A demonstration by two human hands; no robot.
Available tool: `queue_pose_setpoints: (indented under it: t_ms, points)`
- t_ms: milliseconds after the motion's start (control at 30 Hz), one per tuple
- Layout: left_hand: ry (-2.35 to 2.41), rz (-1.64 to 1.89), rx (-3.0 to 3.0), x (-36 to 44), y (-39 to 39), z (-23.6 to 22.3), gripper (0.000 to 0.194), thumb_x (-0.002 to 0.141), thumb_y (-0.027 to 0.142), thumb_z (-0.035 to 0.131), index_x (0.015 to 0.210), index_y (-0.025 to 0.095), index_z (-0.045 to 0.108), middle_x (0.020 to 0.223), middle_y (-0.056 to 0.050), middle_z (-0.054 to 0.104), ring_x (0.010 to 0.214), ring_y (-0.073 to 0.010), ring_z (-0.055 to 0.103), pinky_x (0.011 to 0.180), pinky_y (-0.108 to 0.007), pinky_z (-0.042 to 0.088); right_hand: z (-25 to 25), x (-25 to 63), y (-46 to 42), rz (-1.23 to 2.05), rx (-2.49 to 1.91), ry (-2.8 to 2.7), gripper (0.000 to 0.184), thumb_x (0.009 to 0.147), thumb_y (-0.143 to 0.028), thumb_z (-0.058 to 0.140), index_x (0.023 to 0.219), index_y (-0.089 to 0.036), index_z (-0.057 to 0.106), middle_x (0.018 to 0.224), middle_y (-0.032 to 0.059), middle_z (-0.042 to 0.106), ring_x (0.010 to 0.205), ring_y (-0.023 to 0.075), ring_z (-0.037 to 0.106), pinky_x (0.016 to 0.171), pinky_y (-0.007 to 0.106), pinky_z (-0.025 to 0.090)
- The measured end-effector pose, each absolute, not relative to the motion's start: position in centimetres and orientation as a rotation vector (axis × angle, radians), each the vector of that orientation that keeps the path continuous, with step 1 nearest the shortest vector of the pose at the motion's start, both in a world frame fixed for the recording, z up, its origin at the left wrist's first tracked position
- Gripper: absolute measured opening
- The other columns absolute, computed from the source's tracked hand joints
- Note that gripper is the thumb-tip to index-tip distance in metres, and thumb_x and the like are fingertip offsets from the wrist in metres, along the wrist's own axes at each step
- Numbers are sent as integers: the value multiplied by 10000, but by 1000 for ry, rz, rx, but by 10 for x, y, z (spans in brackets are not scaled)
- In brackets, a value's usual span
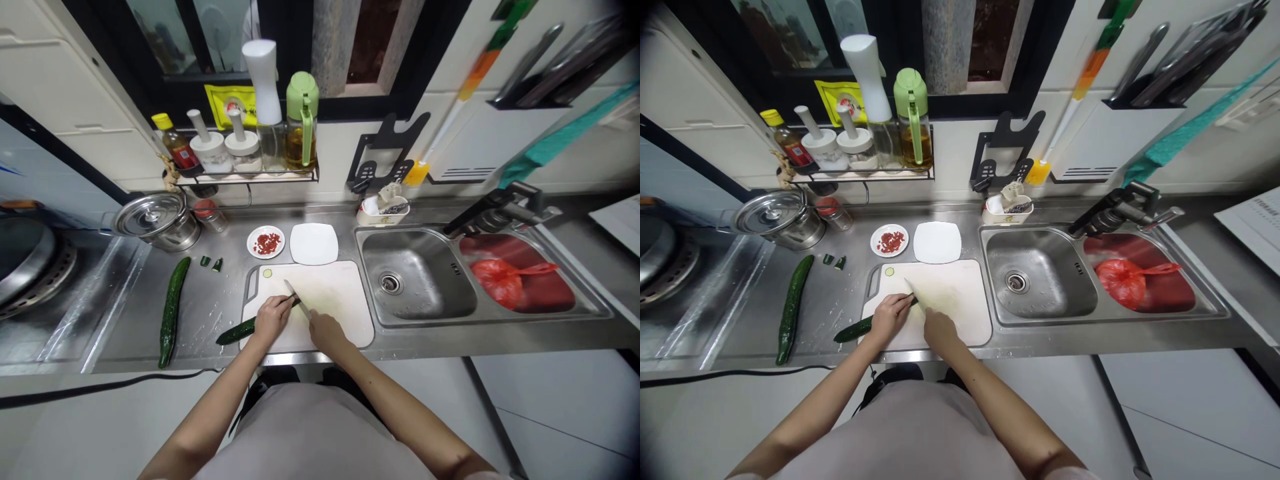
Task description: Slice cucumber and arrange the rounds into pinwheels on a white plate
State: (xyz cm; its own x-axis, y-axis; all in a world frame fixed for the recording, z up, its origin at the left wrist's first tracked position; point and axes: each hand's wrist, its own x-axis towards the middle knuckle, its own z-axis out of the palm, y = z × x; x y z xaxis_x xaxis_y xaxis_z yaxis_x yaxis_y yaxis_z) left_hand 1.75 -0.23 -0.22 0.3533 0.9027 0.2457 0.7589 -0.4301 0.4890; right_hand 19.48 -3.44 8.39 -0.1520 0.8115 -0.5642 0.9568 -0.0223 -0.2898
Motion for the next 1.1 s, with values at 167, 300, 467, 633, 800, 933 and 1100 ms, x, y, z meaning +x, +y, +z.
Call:
queue_pose_setpoints:
  t_ms: [167, 300, 467, 633, 800, 933, 1100]
  points:
    - [1466, 693, 2330, 17, -1, -2, 266, 943, 274, 500, 1100, 267, 715, 1053, -59, 696, 974, -183, 607, 872, -332, 519, 80, 190, -32, -896, 1895, 2039, 330, 959, -151, 322, 1221, -106, 517, 1022, 164, 689, 1001, 251, 658, 797, 327, 474]
    - [1459, 696, 2345, 16, -1, -2, 274, 946, 277, 490, 1107, 258, 711, 1056, -57, 696, 971, -185, 603, 856, -326, 520, 80, 193, -37, -904, 1878, 2026, 323, 957, -149, 327, 1214, -108, 518, 1041, 174, 682, 1002, 252, 661, 813, 339, 478]
    - [1456, 693, 2338, 16, 1, -4, 276, 944, 272, 492, 1118, 263, 706, 1062, -59, 697, 982, -186, 602, 872, -335, 519, 78, 193, -35, -914, 1871, 2037, 325, 950, -142, 329, 1213, -107, 516, 1051, 184, 676, 1019, 262, 654, 818, 355, 483]
    - [1453, 666, 2328, 15, 2, -5, 279, 944, 269, 490, 1126, 265, 702, 1055, -59, 697, 993, -187, 603, 895, -346, 513, 75, 192, -35, -924, 1887, 2053, 329, 958, -148, 315, 1213, -104, 517, 1025, 180, 680, 1010, 245, 656, 815, 333, 480]
    - [1452, 665, 2325, 15, 1, -4, 282, 946, 264, 485, 1130, 264, 698, 1060, -59, 693, 990, -186, 599, 887, -336, 508, 73, 195, -40, -934, 1885, 2041, 313, 945, -132, 325, 1172, -109, 537, 1028, 180, 681, 1000, 247, 658, 807, 333, 475]
    - [1458, 657, 2329, 15, 2, -5, 281, 944, 260, 488, 1132, 262, 697, 1061, -57, 693, 989, -188, 600, 877, -334, 508, 70, 193, -36, -927, 1886, 2048, 309, 949, -141, 323, 1173, -112, 534, 1028, 176, 681, 994, 256, 659, 803, 344, 477]
    - [1458, 648, 2320, 14, 2, -7, 280, 940, 260, 494, 1134, 263, 696, 1066, -55, 693, 993, -187, 602, 878, -332, 512, 67, 194, -39, -910, 1887, 2062, 318, 946, -131, 315, 1169, -106, 540, 1020, 182, 681, 990, 263, 663, 803, 351, 484]
